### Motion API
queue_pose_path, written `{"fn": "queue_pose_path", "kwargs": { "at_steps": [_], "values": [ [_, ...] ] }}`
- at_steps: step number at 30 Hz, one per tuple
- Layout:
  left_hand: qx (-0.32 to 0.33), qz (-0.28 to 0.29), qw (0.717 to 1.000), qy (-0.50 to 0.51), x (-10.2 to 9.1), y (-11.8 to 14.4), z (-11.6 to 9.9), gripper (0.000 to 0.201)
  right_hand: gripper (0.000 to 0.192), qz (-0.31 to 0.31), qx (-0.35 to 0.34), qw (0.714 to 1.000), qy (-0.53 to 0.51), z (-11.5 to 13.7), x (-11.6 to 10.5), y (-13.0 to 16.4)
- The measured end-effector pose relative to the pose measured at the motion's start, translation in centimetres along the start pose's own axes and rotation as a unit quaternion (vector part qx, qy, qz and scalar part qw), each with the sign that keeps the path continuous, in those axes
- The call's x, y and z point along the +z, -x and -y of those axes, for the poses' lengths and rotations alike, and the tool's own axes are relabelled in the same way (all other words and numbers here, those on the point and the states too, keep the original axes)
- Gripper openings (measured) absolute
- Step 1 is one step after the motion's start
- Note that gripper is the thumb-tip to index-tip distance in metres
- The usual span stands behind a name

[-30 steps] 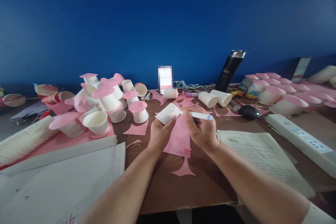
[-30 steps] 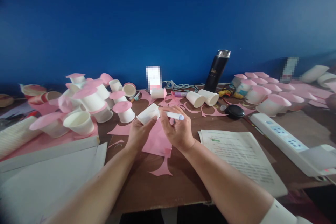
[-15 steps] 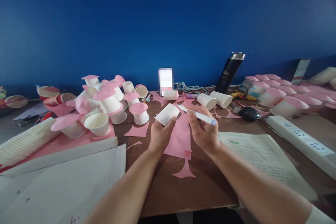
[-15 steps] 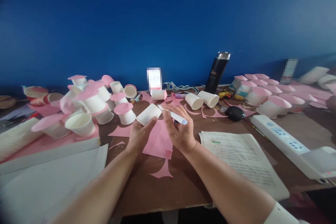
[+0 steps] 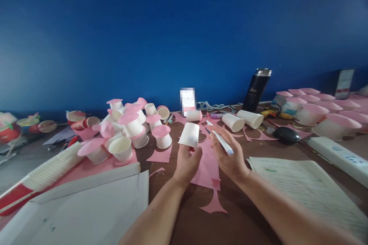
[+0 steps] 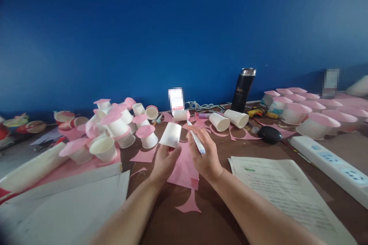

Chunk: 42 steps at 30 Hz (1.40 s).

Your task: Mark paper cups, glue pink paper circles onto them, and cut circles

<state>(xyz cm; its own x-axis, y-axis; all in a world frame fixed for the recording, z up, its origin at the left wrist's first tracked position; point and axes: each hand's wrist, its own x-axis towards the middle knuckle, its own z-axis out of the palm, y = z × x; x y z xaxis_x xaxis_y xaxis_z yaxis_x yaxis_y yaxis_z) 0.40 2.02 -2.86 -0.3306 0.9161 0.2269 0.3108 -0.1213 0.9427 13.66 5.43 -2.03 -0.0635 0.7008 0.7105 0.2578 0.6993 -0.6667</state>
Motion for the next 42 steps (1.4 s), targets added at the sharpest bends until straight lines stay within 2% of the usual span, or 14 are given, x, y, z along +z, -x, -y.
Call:
{"fn": "queue_pose_path", "kwargs": {
  "at_steps": [4, 8, 12, 15, 19, 22, 25, 28, 33, 36, 38, 40, 42],
  "values": [
    [-0.005, -0.02, 0.999, 0.028, 0.0, 0.0, -0.4, 0.006, 0.028, 0.01, -0.022, 1.0, 0.01, -0.1, 0.0, 0.0],
    [0.012, -0.006, 0.993, 0.119, 0.0, -0.1, -0.1, 0.026, 0.028, 0.027, -0.025, 0.999, 0.031, -0.4, 0.0, 0.0],
    [-0.059, -0.003, 0.982, 0.179, 0.2, -0.6, 1.1, 0.026, 0.028, 0.021, -0.026, 0.998, 0.05, -0.6, 0.0, -0.1],
    [-0.13, -0.021, 0.947, 0.293, 0.6, -1.1, 1.8, 0.022, 0.029, 0.022, -0.023, 0.998, 0.051, -0.6, 0.0, -0.1],
    [-0.168, -0.015, 0.884, 0.436, 0.8, -1.5, 1.9, 0.022, 0.031, 0.033, -0.025, 0.998, 0.051, -0.5, -0.1, -0.1],
    [-0.198, -0.019, 0.856, 0.477, 0.7, -1.4, 1.7, 0.017, 0.031, 0.034, -0.023, 0.998, 0.054, -0.6, -0.1, 0.0],
    [-0.214, -0.033, 0.844, 0.49, 0.6, -1.4, 1.5, 0.013, 0.03, 0.031, -0.018, 0.998, 0.057, -0.8, -0.1, -0.1],
    [-0.217, -0.048, 0.849, 0.479, 0.5, -1.4, 1.3, 0.012, 0.03, 0.011, -0.012, 0.998, 0.066, -1.1, -0.4, -0.4],
    [-0.192, -0.05, 0.876, 0.441, 0.4, -1.8, 1.7, 0.014, 0.027, -0.053, 0.005, 0.997, 0.053, -2.4, -1.5, -2.0],
    [-0.165, -0.053, 0.919, 0.354, 0.3, -2.1, 2.3, 0.023, 0.027, -0.123, 0.032, 0.991, 0.041, -4.0, -2.5, -3.3],
    [-0.159, -0.06, 0.938, 0.303, 0.1, -2.1, 2.6, 0.026, 0.027, -0.174, 0.057, 0.982, 0.052, -5.3, -3.1, -3.9],
    [-0.162, -0.062, 0.941, 0.29, 0.0, -2.1, 2.5, 0.027, 0.028, -0.201, 0.078, 0.975, 0.058, -6.7, -3.5, -4.3],
    [-0.17, -0.065, 0.932, 0.314, -0.2, -2.2, 2.2, 0.028, 0.03, -0.193, 0.095, 0.974, 0.064, -7.7, -3.6, -4.3]
  ]
}}
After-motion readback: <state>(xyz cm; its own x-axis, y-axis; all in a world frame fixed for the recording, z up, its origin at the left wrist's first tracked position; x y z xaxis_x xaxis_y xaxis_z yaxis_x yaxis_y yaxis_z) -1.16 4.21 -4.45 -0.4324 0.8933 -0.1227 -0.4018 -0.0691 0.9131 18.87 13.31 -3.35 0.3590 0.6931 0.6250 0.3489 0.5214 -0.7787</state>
